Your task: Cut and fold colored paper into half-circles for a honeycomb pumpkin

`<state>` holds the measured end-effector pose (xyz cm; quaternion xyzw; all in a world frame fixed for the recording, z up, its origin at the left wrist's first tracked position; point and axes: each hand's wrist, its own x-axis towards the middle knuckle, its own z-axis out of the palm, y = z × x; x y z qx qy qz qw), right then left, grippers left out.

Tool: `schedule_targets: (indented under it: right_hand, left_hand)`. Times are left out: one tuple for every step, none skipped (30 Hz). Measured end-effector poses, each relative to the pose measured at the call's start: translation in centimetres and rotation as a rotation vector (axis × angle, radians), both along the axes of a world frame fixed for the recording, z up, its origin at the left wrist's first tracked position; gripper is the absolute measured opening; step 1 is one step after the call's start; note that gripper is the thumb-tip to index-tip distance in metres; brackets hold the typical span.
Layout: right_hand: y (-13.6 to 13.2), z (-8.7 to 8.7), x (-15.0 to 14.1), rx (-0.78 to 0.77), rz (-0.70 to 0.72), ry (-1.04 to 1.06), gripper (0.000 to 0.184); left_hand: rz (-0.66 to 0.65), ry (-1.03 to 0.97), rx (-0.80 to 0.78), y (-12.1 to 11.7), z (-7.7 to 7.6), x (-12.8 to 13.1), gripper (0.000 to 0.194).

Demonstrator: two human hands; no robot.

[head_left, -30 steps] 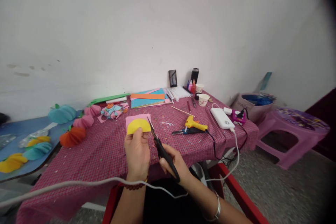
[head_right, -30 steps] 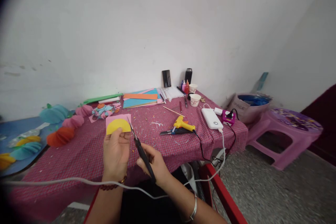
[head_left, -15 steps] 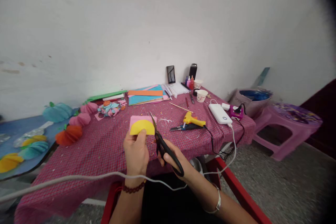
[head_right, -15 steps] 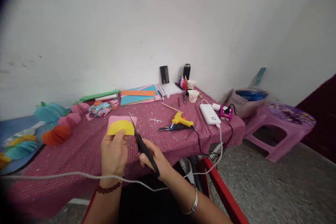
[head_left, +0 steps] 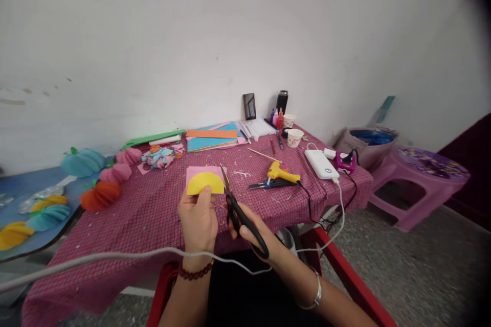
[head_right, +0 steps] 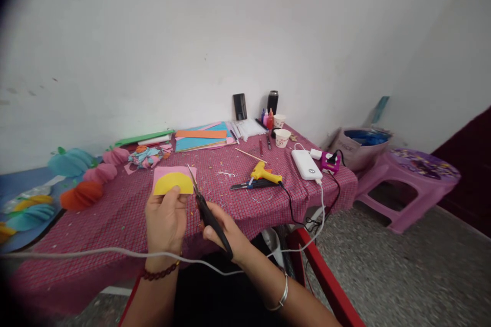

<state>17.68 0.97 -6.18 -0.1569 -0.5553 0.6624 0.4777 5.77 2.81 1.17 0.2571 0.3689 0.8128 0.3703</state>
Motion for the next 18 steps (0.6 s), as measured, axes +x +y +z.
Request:
schedule_targets:
  right_hand:
    - [0.00,-0.05,-0.03,0.002,-0.003,-0.005,0.066]
    - [0.00,-0.11,-0.07,0.005,-0.007,-0.008,0.066]
    - [0.00,-0.16,-0.13,0.010,-0.013,-0.012,0.066]
    - [0.00,-0.22,-0.20,0.016,-0.022,-0.016,0.065]
    - [0.01,-0.27,-0.27,0.022,-0.032,-0.021,0.063]
    - [0.01,-0.31,-0.34,0.028,-0.044,-0.026,0.061]
    - [0.01,-0.33,-0.41,0.033,-0.059,-0.032,0.059]
    - [0.00,-0.34,-0.48,0.035,-0.074,-0.035,0.058]
    - [-0.02,-0.34,-0.54,0.033,-0.089,-0.038,0.058]
    - [-0.03,-0.32,-0.60,0.027,-0.100,-0.039,0.059]
    - [-0.05,-0.29,-0.65,0.018,-0.110,-0.039,0.060]
    - [-0.08,-0.26,-0.68,0.008,-0.117,-0.038,0.061]
    - [-0.10,-0.23,-0.70,0.000,-0.122,-0.038,0.060]
    - [-0.12,-0.21,-0.71,-0.007,-0.125,-0.037,0.059]
    - [-0.13,-0.20,-0.71,-0.014,-0.126,-0.036,0.059]
    - [-0.15,-0.20,-0.71,-0.018,-0.127,-0.033,0.059]
    - [-0.16,-0.21,-0.70,-0.022,-0.127,-0.030,0.058]
    - [-0.17,-0.24,-0.70,-0.025,-0.128,-0.029,0.058]
  left_hand:
    - [0.003,0.002,-0.006,0.01,-0.04,0.04,0.014]
    - [0.003,0.001,-0.012,0.03,-0.10,0.08,0.013]
    - [0.000,0.000,-0.020,0.05,-0.18,0.12,0.012]
    - [-0.001,-0.001,-0.027,0.08,-0.27,0.17,0.012]
    - [-0.002,-0.002,-0.030,0.10,-0.37,0.22,0.012]
    - [-0.003,-0.004,-0.031,0.13,-0.47,0.27,0.011]
    - [-0.001,-0.009,-0.028,0.16,-0.57,0.33,0.011]
    - [0.001,-0.015,-0.022,0.19,-0.66,0.39,0.011]
    - [0.001,-0.019,-0.018,0.21,-0.73,0.46,0.011]
    - [0.004,-0.022,-0.014,0.23,-0.79,0.53,0.011]
    - [0.006,-0.024,-0.013,0.25,-0.82,0.60,0.011]
    - [0.007,-0.028,-0.013,0.26,-0.85,0.66,0.011]
    - [0.006,-0.029,-0.012,0.27,-0.86,0.71,0.011]
    - [0.004,-0.031,-0.007,0.28,-0.87,0.75,0.011]
    - [0.003,-0.033,-0.001,0.29,-0.87,0.77,0.011]
    - [0.001,-0.034,0.004,0.30,-0.87,0.77,0.011]
    - [-0.002,-0.033,0.008,0.31,-0.86,0.76,0.011]
    - [-0.004,-0.032,0.012,0.32,-0.84,0.75,0.011]
